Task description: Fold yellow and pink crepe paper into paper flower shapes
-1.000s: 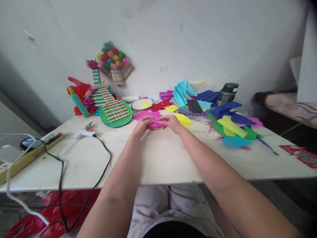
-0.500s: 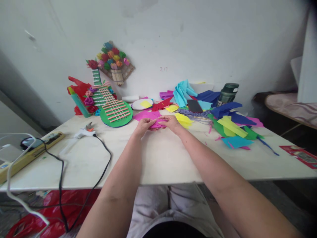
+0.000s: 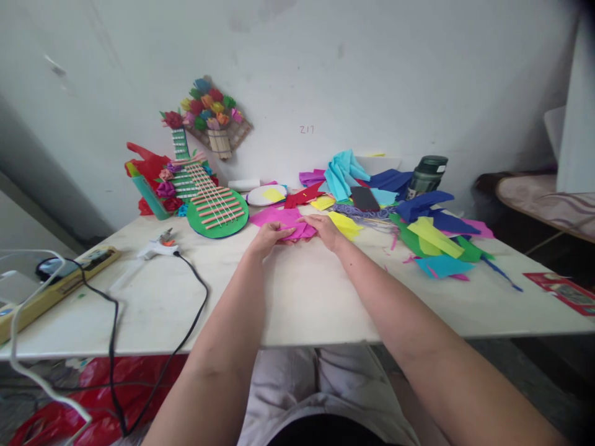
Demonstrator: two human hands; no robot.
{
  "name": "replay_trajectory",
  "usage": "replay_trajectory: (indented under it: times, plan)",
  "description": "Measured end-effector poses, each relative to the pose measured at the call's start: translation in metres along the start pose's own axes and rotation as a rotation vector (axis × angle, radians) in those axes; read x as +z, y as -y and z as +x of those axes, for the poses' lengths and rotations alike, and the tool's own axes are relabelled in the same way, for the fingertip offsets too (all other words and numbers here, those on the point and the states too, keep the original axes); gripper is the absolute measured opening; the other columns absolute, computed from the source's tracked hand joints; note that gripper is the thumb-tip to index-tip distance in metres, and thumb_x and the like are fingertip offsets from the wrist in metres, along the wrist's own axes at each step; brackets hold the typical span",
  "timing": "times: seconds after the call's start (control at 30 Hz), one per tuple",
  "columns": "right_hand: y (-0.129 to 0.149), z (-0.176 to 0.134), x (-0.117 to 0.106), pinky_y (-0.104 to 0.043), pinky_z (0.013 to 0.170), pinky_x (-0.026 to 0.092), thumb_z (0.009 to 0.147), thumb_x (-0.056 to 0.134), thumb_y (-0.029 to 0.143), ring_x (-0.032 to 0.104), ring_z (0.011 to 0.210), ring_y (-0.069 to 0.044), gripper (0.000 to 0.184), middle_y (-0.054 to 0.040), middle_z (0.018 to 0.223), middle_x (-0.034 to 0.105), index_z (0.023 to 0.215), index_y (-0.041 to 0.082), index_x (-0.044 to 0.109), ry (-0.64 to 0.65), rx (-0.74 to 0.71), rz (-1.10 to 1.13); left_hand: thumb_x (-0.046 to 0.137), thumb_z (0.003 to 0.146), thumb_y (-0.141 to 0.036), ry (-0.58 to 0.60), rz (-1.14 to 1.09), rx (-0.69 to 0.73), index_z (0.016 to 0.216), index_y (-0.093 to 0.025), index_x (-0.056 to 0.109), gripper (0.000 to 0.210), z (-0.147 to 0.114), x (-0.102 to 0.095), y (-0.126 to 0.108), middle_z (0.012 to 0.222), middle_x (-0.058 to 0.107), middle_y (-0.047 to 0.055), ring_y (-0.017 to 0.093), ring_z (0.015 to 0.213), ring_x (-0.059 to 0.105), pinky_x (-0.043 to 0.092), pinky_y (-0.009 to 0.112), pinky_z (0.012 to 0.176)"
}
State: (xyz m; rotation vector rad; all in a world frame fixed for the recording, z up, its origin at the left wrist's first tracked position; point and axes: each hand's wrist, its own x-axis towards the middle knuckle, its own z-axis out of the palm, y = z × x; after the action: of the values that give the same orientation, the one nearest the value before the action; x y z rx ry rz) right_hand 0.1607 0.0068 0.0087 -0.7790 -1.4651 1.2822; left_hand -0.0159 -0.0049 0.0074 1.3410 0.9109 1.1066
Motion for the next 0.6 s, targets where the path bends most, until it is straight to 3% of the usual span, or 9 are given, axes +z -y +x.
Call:
replay_trajectory:
  times: [0.17,0.4,0.6]
  plan:
    - [0.002,0.001,-0.009,-0.026,0.045,0.05,0.071,0.06,0.041,0.06,0.049,-0.015,0.035,-0.0029,0.059,0.063,0.087,0.01,0.066,0.015,0.055,0.089,0.08,0.052,-0.028,-0.002,-0.045,-0.014,0.067,-0.011,0.059,0.031,0.001,-0.001,0.001,0.06,0.063,0.001,0.012,0.055,0.061,0.053,0.024,0.057]
    - [0.002,0.0,-0.007,-0.02,0.032,0.039,0.07,0.061,0.051,0.057,0.038,-0.014,0.039,-0.002,0.045,0.057,0.07,0.013,0.058,-0.046,0.14,-0.059,0.078,0.056,-0.024,0.013,-0.049,-0.005,0.065,-0.011,0.059,0.025,0.003,-0.003,0.003,0.057,0.062,0.001,0.012,0.054,0.061,0.053,0.025,0.057]
    - [0.001,0.0,-0.015,-0.019,0.038,0.044,0.067,0.062,0.033,0.053,0.044,-0.01,0.025,0.0005,0.052,0.057,0.082,0.012,0.066,0.04,0.041,-0.073,0.078,0.056,-0.025,0.023,-0.038,-0.048,0.07,-0.009,0.062,0.026,0.003,-0.003,0.004,0.061,0.065,0.004,0.014,0.056,0.063,0.054,0.027,0.06]
